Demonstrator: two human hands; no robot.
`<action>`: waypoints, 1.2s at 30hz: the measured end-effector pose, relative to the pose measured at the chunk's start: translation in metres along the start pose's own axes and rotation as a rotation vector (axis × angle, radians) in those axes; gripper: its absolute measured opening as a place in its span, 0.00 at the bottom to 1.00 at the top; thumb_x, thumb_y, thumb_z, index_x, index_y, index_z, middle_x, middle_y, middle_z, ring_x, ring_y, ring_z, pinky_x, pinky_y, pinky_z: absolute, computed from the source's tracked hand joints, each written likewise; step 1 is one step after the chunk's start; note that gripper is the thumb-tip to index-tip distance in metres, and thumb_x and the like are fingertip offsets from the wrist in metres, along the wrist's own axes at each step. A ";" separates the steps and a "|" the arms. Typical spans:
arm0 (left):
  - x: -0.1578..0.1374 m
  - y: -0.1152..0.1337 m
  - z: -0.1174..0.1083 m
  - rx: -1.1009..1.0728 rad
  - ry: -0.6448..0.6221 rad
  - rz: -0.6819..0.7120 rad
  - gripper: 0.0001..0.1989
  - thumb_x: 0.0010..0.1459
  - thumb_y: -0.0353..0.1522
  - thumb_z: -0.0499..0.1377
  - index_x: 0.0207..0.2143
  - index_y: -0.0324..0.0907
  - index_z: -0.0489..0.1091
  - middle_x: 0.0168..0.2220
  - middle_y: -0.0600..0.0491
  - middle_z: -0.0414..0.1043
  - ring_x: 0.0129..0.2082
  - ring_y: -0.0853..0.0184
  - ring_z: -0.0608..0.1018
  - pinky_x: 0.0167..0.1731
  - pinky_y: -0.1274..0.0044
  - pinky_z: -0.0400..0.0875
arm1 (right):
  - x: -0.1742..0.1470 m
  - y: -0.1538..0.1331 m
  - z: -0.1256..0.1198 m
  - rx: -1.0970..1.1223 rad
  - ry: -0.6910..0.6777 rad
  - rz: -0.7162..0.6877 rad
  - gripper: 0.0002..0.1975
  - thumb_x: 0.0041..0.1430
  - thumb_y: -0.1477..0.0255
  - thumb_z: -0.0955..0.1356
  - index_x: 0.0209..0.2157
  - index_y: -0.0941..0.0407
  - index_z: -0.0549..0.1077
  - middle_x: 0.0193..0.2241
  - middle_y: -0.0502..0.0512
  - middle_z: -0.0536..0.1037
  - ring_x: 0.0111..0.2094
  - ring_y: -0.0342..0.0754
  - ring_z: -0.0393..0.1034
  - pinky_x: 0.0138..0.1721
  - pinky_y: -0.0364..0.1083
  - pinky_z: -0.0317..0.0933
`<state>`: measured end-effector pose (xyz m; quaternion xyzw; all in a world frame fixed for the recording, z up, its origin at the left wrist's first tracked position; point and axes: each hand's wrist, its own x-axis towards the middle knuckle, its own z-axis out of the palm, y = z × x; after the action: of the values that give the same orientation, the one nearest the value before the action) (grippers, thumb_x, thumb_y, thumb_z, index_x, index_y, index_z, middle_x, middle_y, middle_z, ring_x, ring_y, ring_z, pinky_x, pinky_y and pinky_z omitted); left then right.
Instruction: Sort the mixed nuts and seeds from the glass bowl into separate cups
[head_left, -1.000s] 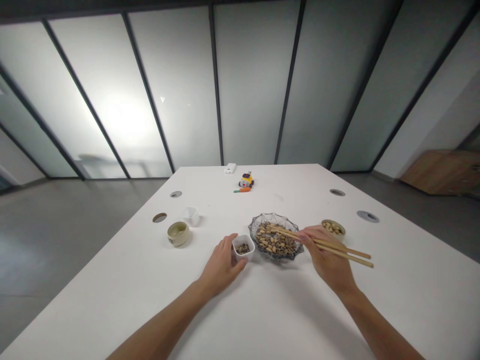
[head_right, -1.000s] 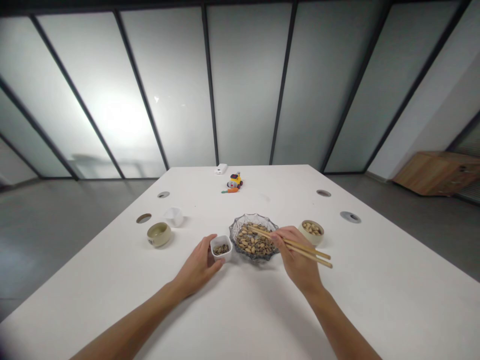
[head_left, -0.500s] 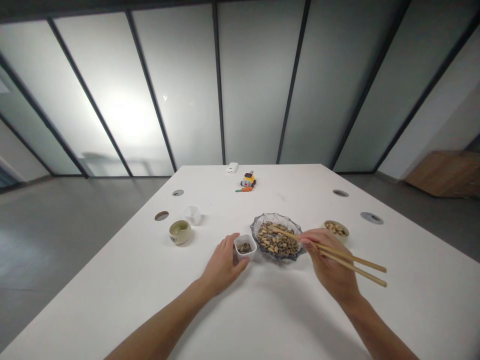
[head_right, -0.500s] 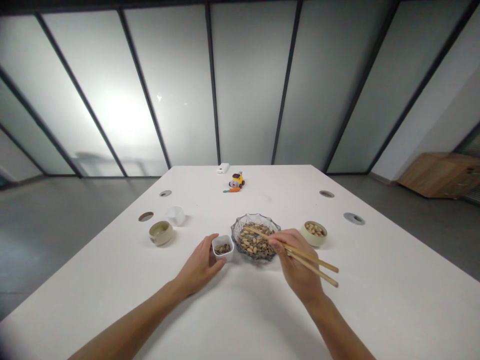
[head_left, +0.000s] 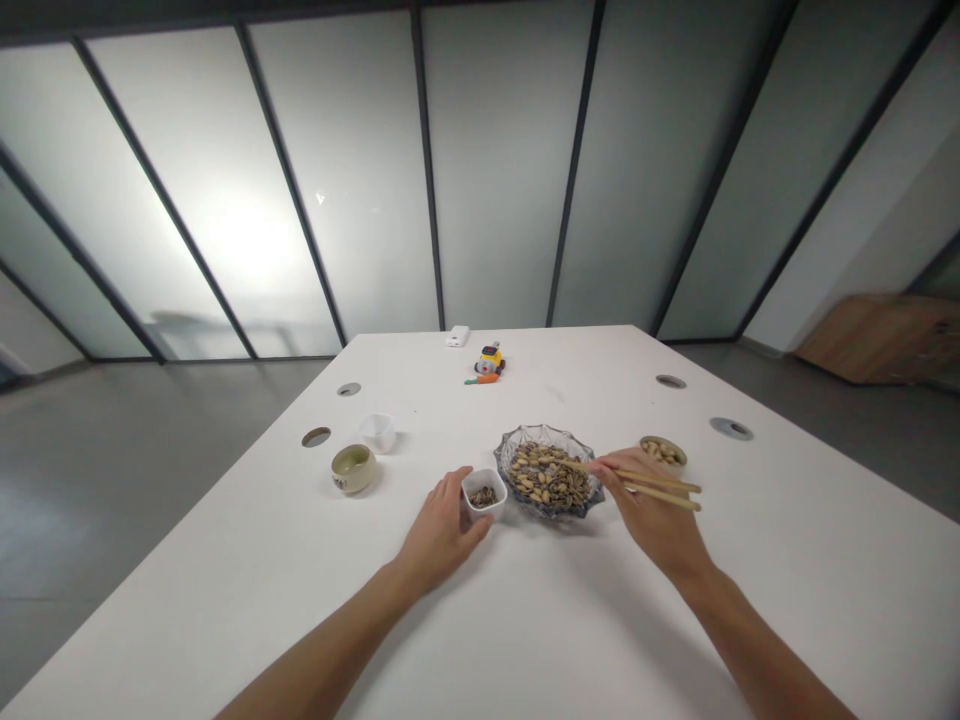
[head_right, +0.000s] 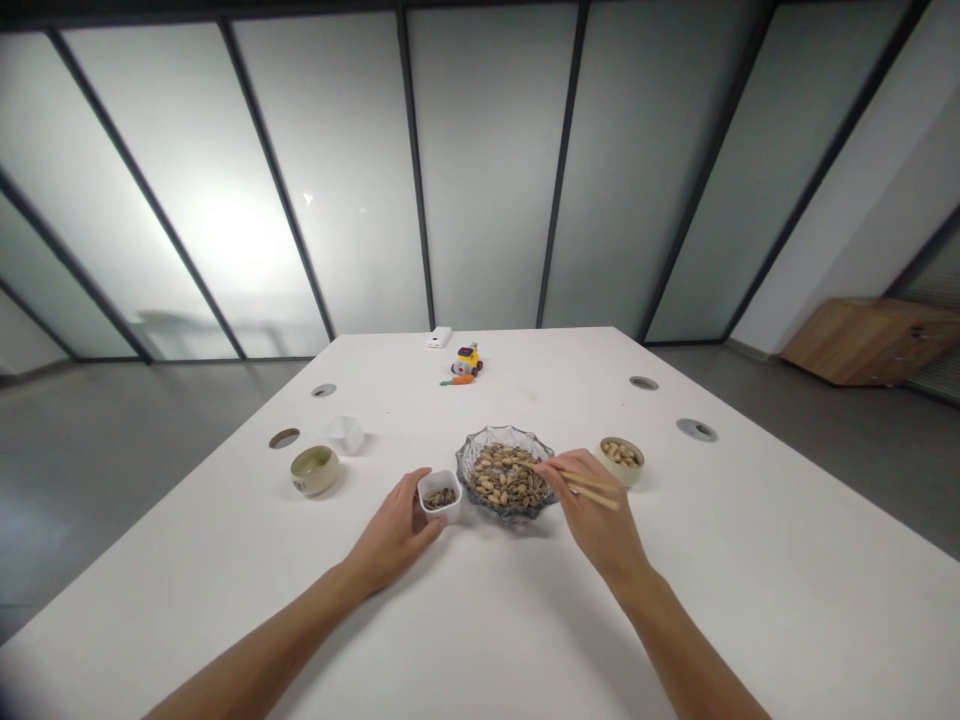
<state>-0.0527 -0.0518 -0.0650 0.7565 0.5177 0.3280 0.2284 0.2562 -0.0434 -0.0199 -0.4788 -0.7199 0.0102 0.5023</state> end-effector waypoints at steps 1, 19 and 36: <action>0.000 0.001 0.000 -0.003 0.001 0.000 0.30 0.63 0.35 0.64 0.66 0.43 0.62 0.63 0.41 0.72 0.63 0.49 0.75 0.65 0.56 0.68 | -0.001 0.000 0.002 0.027 -0.023 0.025 0.21 0.74 0.52 0.67 0.36 0.51 0.82 0.34 0.55 0.83 0.36 0.52 0.78 0.40 0.51 0.71; 0.000 0.002 -0.001 -0.001 0.000 0.002 0.31 0.63 0.34 0.63 0.66 0.42 0.62 0.63 0.40 0.71 0.63 0.49 0.74 0.65 0.56 0.67 | -0.001 0.007 0.006 0.012 0.046 0.042 0.22 0.73 0.51 0.66 0.35 0.51 0.81 0.33 0.54 0.81 0.35 0.52 0.76 0.40 0.52 0.70; 0.000 0.003 0.000 -0.006 0.022 -0.001 0.31 0.61 0.33 0.64 0.65 0.43 0.64 0.60 0.42 0.74 0.61 0.50 0.76 0.63 0.58 0.70 | -0.010 -0.042 0.011 0.234 0.022 0.031 0.17 0.73 0.57 0.68 0.35 0.49 0.83 0.33 0.54 0.84 0.35 0.51 0.79 0.39 0.49 0.74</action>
<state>-0.0502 -0.0533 -0.0630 0.7520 0.5194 0.3376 0.2252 0.2195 -0.0678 -0.0116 -0.4279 -0.7008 0.0965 0.5626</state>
